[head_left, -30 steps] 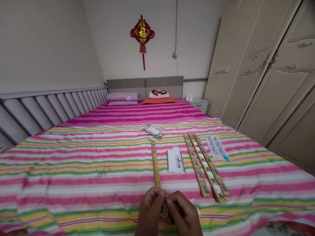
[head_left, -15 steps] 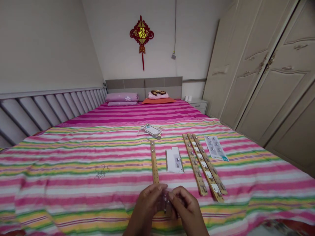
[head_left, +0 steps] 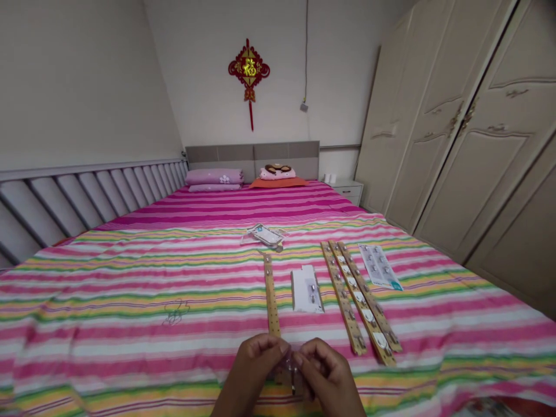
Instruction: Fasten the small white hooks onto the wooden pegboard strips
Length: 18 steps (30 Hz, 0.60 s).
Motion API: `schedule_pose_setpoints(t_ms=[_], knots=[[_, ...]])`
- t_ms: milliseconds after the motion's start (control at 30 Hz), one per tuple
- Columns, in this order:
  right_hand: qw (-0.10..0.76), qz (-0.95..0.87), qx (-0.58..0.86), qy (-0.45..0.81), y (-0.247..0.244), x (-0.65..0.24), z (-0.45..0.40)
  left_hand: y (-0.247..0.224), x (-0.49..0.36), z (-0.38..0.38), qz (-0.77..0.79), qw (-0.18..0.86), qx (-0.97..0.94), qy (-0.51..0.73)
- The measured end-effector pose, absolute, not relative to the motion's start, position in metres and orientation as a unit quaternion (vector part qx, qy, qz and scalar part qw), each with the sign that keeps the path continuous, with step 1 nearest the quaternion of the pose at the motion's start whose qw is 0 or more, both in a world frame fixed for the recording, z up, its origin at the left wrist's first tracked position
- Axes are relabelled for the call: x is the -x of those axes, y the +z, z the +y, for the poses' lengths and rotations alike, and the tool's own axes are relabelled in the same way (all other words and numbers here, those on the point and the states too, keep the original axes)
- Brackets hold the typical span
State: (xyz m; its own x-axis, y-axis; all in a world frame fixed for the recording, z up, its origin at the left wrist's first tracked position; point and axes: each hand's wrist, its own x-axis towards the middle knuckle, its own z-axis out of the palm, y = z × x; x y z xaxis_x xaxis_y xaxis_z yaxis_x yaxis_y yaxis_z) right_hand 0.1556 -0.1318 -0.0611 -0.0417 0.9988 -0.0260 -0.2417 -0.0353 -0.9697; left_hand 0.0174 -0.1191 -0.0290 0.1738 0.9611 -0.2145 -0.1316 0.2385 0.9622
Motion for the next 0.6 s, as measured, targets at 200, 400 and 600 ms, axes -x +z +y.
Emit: schedule_pose_setpoints(t_ms=[200,400,600], knots=[[0.553,-0.426,0.446,0.56,-0.064,-0.155,-0.129,-0.033,-0.02,-0.118,0.491,0.579,-0.466,0.454],[0.559,-0.42,0.443,0.561,-0.068,-0.149,-0.129,-0.045,-0.024,-0.117,0.486,0.562,-0.451,0.494],[0.56,-0.41,0.43,0.577,-0.077,-0.145,-0.129,-0.051,-0.032,-0.12,0.49,0.536,-0.423,0.542]])
